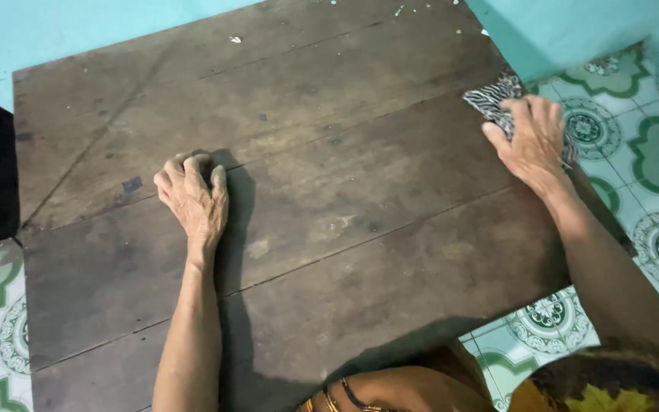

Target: The person wipes a wooden table surface with a patterned cloth using both hands. They repeatedly rub and wipe different areas of the tabletop in a continuous motion throughout the clip.

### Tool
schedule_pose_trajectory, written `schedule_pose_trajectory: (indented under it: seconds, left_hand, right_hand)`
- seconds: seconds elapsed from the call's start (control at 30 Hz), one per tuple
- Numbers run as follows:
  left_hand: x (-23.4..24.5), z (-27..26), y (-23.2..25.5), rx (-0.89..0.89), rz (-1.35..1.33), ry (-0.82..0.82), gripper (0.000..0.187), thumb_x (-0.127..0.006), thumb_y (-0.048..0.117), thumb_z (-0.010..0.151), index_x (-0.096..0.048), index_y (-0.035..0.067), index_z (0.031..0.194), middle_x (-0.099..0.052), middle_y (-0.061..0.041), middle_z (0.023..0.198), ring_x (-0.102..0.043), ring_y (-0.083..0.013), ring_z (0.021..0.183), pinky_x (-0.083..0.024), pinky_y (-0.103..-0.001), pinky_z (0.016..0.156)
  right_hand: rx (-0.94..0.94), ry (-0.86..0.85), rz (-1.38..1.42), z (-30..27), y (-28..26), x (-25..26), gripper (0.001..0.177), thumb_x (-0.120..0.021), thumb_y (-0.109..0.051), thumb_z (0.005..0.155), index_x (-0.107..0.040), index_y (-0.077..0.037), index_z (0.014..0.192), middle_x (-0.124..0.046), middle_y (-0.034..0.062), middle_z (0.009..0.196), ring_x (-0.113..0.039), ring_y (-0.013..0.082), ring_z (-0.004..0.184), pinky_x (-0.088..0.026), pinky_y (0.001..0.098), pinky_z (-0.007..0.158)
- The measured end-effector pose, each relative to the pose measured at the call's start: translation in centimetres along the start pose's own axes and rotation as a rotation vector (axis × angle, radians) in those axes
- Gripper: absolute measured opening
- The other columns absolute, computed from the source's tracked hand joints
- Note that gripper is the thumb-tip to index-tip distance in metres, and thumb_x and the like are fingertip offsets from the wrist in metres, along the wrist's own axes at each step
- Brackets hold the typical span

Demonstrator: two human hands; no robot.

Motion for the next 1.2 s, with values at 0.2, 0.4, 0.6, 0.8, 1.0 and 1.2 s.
schedule_pose_trajectory:
  seconds: [0.2,0.4,0.6,0.8,1.0,1.2]
  left_hand:
    - [1.7,-1.6,2.7,-0.264,0.065,-0.137,0.051,-0.064,0.031,0.096,-0.055,0.007,0.139,-0.046,-0.019,0.147,-0.040,-0.0425,0.134,-0.025,-0.063,0.113]
    - [3.5,-2.9,1.3,-0.257,0.241,-0.307,0.055,-0.053,0.047,0.104,-0.049,0.022,0.153,-0.044,-0.018,0.154,-0.032,-0.0395,0.147,-0.026,-0.067,0.115]
    - [3.8,-3.0,1.1,-0.228,0.222,-0.257,0.055,-0.063,0.044,0.100,-0.053,0.022,0.150,-0.046,-0.017,0.154,-0.034,-0.0382,0.147,-0.025,-0.065,0.116]
    - [3.6,-2.7,-1.0,-0.103,-0.016,-0.233,0.042,-0.041,0.046,0.110,-0.057,0.022,0.141,-0.050,-0.009,0.148,-0.039,-0.0304,0.144,-0.024,-0.060,0.120]
    - [4.2,-2.7,-2.6,-0.022,-0.270,0.001,0.036,-0.037,0.037,0.113,-0.057,0.020,0.138,-0.059,-0.009,0.139,-0.055,-0.0279,0.134,-0.034,-0.048,0.118]
    - [3.5,-2.7,-3.7,0.025,-0.218,0.108,0.050,-0.041,0.037,0.113,-0.037,0.013,0.156,-0.040,-0.019,0.155,-0.042,-0.0419,0.145,-0.039,-0.057,0.117]
  right_hand:
    - [0.008,0.016,-0.019,-4.6,-3.3,5.4,0.041,-0.075,-0.028,0.099,-0.066,-0.002,0.129,-0.052,0.0197,0.123,-0.044,0.0350,0.111,-0.042,0.0485,0.089]
    - [0.030,-0.121,0.118,-6.5,-10.2,5.6,0.050,-0.073,-0.040,0.094,-0.059,-0.016,0.136,-0.052,0.0150,0.134,-0.049,0.0394,0.121,-0.046,0.0553,0.092]
    - [0.401,-0.204,0.419,-4.9,-24.4,6.2,0.058,-0.070,-0.046,0.087,-0.058,-0.022,0.138,-0.055,0.0117,0.136,-0.052,0.0361,0.125,-0.042,0.0501,0.098]
    - [0.715,-0.188,0.601,-0.6,-36.8,4.7,0.052,-0.064,-0.049,0.093,-0.059,-0.015,0.133,-0.056,0.0143,0.133,-0.054,0.0379,0.127,-0.044,0.0503,0.099]
    - [0.849,-0.113,0.594,5.2,-45.1,-1.6,0.057,-0.061,-0.053,0.092,-0.060,-0.010,0.130,-0.056,0.0138,0.135,-0.050,0.0352,0.131,-0.044,0.0503,0.098]
    - [0.839,-0.133,0.704,10.8,-52.5,-5.6,0.047,-0.056,-0.045,0.096,-0.060,-0.010,0.128,-0.051,0.0083,0.135,-0.041,0.0325,0.135,-0.046,0.0513,0.099]
Point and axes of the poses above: each hand's wrist, its own z-axis towards the middle knuckle, its own x-axis out of the back of the hand, y = z × x, the point moved 6 cm from there along z, towards the middle knuckle
